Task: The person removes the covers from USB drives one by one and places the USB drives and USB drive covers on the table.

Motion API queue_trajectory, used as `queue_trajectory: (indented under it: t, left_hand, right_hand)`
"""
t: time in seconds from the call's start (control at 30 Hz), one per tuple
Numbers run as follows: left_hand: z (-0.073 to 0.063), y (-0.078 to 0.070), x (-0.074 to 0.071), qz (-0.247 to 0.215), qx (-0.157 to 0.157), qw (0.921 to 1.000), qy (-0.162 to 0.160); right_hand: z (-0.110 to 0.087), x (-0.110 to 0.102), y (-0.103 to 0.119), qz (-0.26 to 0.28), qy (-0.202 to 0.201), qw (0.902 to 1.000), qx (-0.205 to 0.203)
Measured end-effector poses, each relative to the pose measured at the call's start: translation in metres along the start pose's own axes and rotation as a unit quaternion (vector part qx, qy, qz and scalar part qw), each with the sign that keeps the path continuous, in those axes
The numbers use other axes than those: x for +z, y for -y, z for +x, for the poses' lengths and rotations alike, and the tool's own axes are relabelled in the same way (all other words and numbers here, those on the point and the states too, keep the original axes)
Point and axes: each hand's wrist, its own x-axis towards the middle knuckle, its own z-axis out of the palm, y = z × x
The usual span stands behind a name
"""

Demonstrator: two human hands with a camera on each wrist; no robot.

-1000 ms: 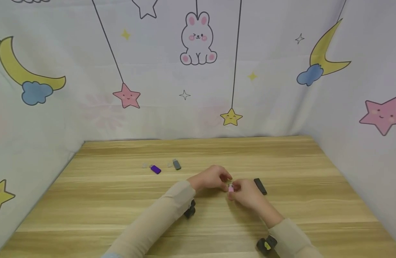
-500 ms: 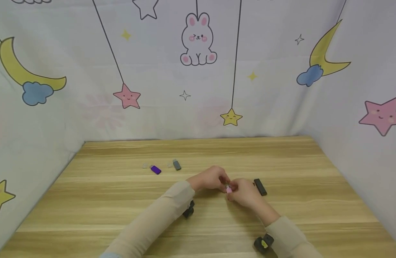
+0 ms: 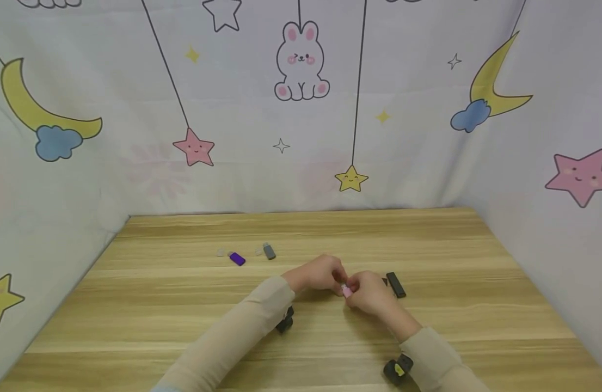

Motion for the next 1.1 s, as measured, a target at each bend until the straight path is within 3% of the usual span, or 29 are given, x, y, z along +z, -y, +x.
queue_trajectory:
  t: [0.17, 0.33, 0.77, 1.1]
  left_hand:
    - [-0.002, 0.0, 0.0, -0.011, -0.005, 0.9999, -0.001]
    - [-0.006, 0.001, -0.001, -0.037, 0.012, 0.9992, -0.007]
    - [-0.013, 0.008, -0.005, -0.061, 0.012, 0.998, -0.01]
    - [-0.031, 0.001, -0.017, -0.065, 0.006, 0.9978, -0.01]
  right_hand:
    - [0.001, 0.002, -0.001, -0.004, 0.008, 0.9999, 0.014]
    - [0.001, 0.003, -0.002, -0.006, 0.014, 0.9998, 0.01]
    - [0.001, 0.003, -0.001, -0.022, 0.02, 0.9987, -0.04]
    - [-0.004, -0.001, 0.01, -0.025, 0.017, 0.9967, -0.076]
